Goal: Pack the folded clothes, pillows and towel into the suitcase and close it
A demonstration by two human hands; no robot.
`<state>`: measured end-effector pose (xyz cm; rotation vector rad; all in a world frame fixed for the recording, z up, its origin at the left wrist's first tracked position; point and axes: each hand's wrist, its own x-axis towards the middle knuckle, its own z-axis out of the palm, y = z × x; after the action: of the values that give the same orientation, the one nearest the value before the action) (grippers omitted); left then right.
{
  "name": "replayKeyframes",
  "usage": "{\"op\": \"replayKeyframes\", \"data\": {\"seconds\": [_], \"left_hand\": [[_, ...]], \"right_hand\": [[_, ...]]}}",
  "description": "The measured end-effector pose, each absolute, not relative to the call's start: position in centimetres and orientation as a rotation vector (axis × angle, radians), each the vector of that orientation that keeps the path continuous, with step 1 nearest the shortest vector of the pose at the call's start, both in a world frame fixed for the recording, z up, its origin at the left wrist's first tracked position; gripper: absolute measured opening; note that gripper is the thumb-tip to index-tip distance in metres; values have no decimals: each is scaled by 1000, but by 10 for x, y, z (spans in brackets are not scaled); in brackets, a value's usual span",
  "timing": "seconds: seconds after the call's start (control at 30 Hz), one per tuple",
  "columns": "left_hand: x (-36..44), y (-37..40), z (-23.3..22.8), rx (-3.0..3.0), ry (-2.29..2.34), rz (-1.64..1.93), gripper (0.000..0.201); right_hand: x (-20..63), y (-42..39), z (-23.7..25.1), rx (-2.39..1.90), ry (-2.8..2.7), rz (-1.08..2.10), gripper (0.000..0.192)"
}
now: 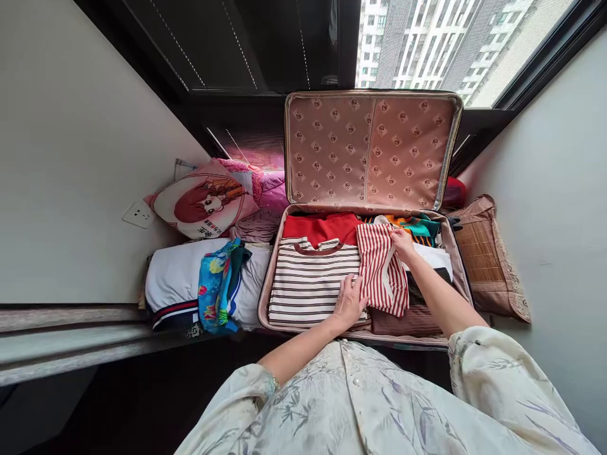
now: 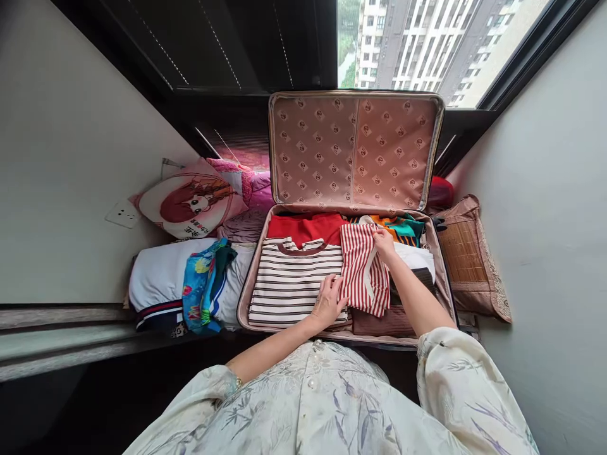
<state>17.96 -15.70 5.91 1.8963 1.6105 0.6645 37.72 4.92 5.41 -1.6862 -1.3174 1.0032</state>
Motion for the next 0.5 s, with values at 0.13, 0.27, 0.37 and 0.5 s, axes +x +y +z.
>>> {"op": "replayKeyframes", "data": {"seconds": [0.13,0.27,0.37,0.5], "left_hand": [[196,-159,65,2265,1484,374,51],[205,-153,62,2296,1320,222,16],[203,-149,66,2183,1057,263,10],[199,-146,73,2042,928,463,13]], "right_hand": [[380,60,50,-1681,-1379,1005,39],[383,72,48,-1706,-1518,973,33],[389,72,49,-1749,-1628,898,28],[389,69,57,-1801,-2061,504,43]]}}
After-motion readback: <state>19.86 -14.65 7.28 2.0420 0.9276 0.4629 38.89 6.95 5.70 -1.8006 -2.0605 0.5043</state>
